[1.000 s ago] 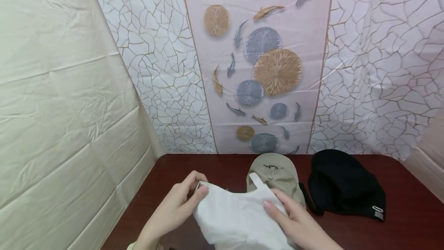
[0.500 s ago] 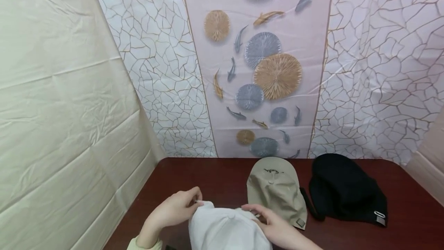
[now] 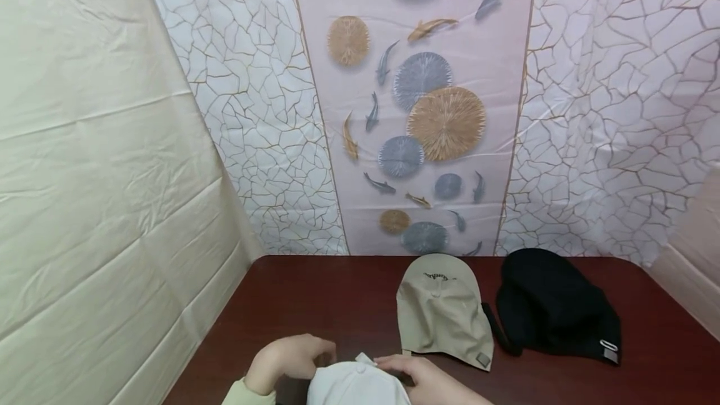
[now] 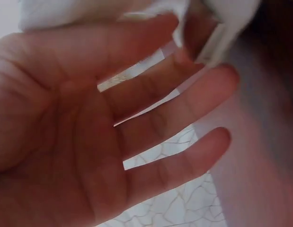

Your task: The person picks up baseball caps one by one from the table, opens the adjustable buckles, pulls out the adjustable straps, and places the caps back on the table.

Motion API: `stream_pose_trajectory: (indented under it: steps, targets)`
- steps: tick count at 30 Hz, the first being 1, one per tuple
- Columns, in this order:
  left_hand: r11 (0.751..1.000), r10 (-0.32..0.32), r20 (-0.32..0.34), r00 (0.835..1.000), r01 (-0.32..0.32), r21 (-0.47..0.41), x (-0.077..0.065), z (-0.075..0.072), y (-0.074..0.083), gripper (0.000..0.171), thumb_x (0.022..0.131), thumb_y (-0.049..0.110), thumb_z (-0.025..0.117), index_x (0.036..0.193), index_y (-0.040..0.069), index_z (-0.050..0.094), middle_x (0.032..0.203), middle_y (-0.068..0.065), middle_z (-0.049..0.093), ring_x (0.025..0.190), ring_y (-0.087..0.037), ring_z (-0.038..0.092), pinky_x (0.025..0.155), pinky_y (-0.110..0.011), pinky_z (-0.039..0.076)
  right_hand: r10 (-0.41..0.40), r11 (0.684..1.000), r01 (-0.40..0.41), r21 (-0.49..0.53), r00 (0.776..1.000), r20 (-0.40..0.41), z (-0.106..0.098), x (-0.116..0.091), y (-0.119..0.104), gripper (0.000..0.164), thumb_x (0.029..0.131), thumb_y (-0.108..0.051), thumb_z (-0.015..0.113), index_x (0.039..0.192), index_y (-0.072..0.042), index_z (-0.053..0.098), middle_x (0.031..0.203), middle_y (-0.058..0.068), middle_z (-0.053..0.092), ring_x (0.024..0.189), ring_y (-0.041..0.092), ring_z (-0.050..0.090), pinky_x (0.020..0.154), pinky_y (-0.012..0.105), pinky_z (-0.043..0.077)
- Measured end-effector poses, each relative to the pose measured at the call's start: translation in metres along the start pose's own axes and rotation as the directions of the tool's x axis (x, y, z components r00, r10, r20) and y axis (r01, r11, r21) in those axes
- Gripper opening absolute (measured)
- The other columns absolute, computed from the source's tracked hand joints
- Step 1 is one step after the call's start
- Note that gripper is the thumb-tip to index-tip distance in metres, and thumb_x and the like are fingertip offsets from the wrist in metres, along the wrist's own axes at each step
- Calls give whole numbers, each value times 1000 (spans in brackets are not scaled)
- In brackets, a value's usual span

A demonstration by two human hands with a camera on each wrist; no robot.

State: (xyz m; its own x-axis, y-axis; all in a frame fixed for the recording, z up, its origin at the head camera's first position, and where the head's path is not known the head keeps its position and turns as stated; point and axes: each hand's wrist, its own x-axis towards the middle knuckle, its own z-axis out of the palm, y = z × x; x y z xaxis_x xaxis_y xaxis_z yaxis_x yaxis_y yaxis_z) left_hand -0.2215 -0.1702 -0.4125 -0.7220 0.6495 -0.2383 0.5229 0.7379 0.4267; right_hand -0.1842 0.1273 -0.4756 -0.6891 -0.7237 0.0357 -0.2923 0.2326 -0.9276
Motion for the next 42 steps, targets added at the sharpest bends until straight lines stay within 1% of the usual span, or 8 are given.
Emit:
stream_pose_trajectory:
  steps: [7,12,15,21,24,28,35,42]
  targets:
    - [971,198,-179,964,-168,168,5,0,26,27,91,-2,61,107,18,68,91,11,60,85,-4,58,74,-26,49,-15,994,8,-113,998,-58,0,-5,2,36,102,-22,60,133,-5,63,137,16,58,124,22,56,96,30,47]
    - [878,472,-89,877,-460,130,11,4,45,27,101,5,56,125,13,66,118,4,67,111,-6,60,94,-20,46,25,997,-27,-76,999,-25,-7,-11,11,36,104,-25,57,135,-8,61,131,7,61,117,17,59,90,33,50]
    - [834,551,-41,833,-549,46,14,8,51,30,107,11,47,132,11,62,128,3,65,119,-5,57,99,-19,44,28,998,-28,-64,1000,-12,-13,-15,26,35,104,-28,58,136,-16,60,130,-2,61,115,11,59,87,30,50]
    - [811,583,60,810,-575,-111,17,14,59,36,109,25,45,142,15,55,139,8,58,125,0,50,103,-21,41,38,999,-37,-26,999,22,-21,-28,38,38,105,-31,56,141,-21,56,137,-3,58,119,11,57,88,32,50]
    - [829,559,138,817,-549,-108,17,16,62,41,103,24,58,143,20,53,138,13,56,120,5,49,99,-18,41,84,996,-83,-19,996,32,-25,-34,41,40,104,-34,56,141,-19,56,139,-1,57,124,14,56,92,35,50]
    - [880,474,150,868,-474,-36,18,21,63,48,91,19,72,136,27,57,123,20,62,103,8,54,87,-14,44,64,995,-59,-77,996,63,-31,-35,67,36,104,-36,56,138,-24,59,132,-10,60,118,7,57,89,29,50]
    - [940,334,-78,939,-327,99,26,31,38,19,82,22,79,94,25,63,73,21,49,64,6,42,60,-11,39,4,990,14,-139,991,131,-33,-34,95,33,107,-35,50,138,-27,59,130,-16,59,112,2,57,85,26,50]
    - [986,69,-269,961,-25,165,11,23,-4,15,84,31,76,89,22,65,77,14,60,67,-7,55,59,-31,46,66,993,-56,-102,993,94,-32,-42,95,34,109,-38,43,139,-30,56,133,-15,58,115,2,57,84,24,49]
